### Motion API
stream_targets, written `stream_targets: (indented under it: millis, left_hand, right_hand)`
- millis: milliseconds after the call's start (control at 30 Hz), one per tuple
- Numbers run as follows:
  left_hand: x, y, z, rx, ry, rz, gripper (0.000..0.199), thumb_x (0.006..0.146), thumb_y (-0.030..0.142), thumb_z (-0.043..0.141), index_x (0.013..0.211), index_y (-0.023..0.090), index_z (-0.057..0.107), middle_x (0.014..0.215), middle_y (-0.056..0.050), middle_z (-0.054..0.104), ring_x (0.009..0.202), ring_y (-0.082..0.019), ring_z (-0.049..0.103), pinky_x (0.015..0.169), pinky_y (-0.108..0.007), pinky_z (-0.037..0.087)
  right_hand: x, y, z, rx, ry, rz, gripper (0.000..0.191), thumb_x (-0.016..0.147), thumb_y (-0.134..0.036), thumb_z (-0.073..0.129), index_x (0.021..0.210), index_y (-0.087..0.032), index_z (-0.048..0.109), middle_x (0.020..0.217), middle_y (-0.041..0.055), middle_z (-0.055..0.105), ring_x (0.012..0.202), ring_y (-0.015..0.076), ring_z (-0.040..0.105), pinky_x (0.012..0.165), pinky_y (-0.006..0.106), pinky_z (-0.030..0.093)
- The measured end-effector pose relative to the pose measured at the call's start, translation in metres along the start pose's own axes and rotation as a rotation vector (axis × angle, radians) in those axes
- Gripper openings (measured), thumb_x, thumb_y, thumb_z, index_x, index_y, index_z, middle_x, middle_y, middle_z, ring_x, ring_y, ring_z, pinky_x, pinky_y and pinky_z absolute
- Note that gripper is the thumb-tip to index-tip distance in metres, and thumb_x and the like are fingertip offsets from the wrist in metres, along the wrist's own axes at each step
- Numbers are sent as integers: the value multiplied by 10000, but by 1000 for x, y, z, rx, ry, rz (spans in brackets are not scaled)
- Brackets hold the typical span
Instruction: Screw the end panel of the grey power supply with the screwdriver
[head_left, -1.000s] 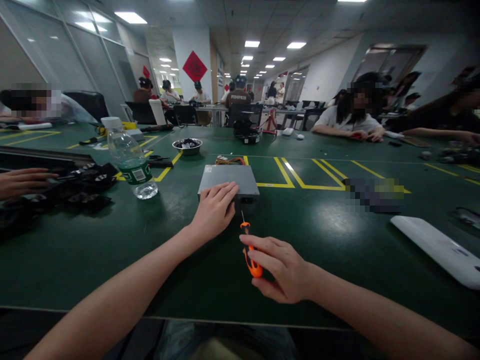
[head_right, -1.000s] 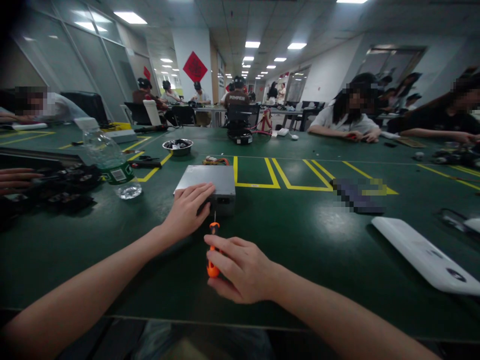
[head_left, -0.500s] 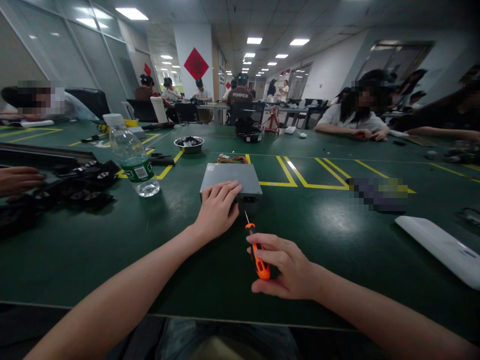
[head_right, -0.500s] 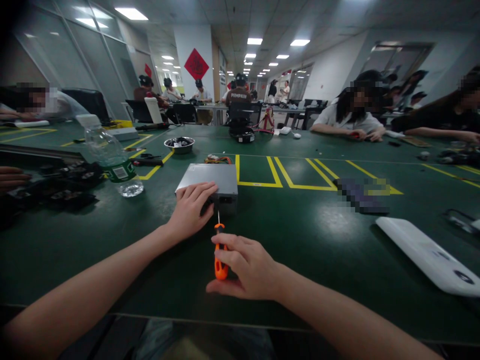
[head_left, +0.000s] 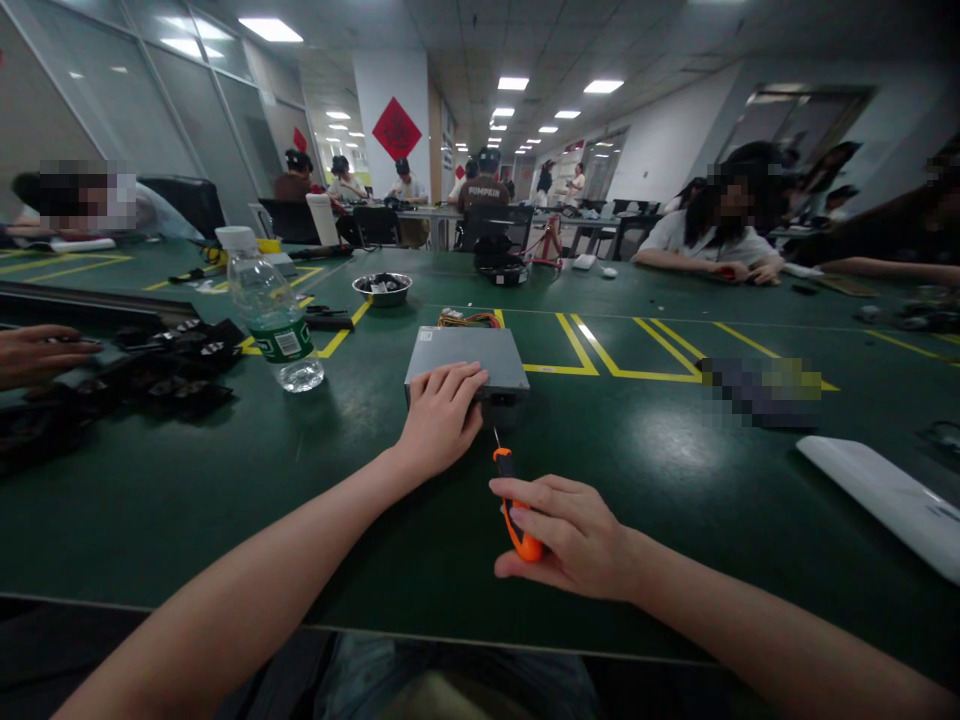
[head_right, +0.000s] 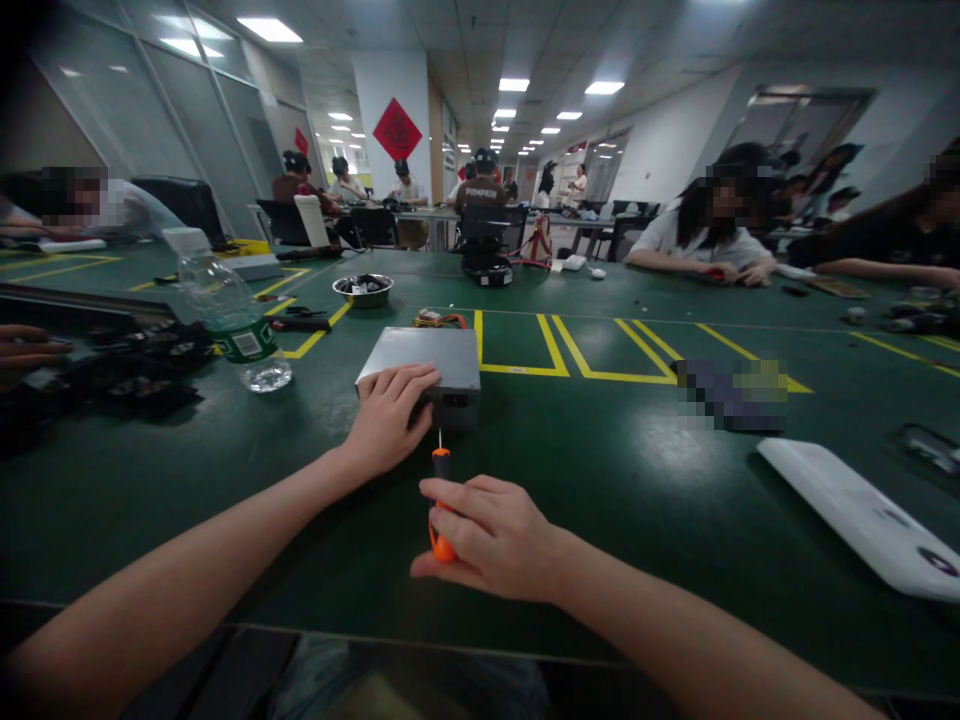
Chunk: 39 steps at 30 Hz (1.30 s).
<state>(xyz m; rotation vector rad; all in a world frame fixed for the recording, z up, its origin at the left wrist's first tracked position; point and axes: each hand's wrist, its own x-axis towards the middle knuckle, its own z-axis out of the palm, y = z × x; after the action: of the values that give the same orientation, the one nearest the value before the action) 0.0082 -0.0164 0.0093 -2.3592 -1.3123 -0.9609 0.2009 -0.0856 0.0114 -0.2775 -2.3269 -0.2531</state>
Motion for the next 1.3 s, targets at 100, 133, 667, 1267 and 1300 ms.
stream_targets:
  millis: [100,133,667,1267,1300]
  left_hand:
    - [0,0,1,3,-2,0,341,856,202,446,1195,205,486,1277,-56,538,1180,-230,444,928,-411,297]
    - [-1,0,1,3,-3,1,343,854,201,449,1195,204,486,1277,-57,538,1180,-231,443,930,-413,297]
    - [0,0,3,27,-4,-14,354,833,203,474,1186,210,489,1277,-55,536,1174,-235,440,927,-417,293]
    - [0,1,3,31,5,-21,335,835,205,477,1169,206,491,1268,-51,541,1169,-234,443,919,-417,296]
    - [0,1,3,30,3,-21,337,834,205,478,1170,206,491,1269,-51,540,1169,-234,442,919,-418,296]
  right_hand:
    - [-2,-1,2,2,-41,-9,286,880,-335,500,1053,-110,465,1046,182,624,988,190,618,732,282,535]
    - [-3,-2,2,-27,-55,-16,259,876,-298,494,1066,-122,479,1056,170,620,1005,193,609,735,282,532]
    - [1,6,-3,-282,81,-13,212,749,-94,600,930,-195,554,1194,118,510,1133,227,513,849,347,526]
    - [1,3,-2,-404,21,-18,207,753,-134,613,937,-211,559,1126,102,603,1141,223,534,830,325,517]
    - [3,1,-1,-431,22,-31,214,753,-147,610,951,-216,565,1121,99,605,1114,220,552,815,315,522]
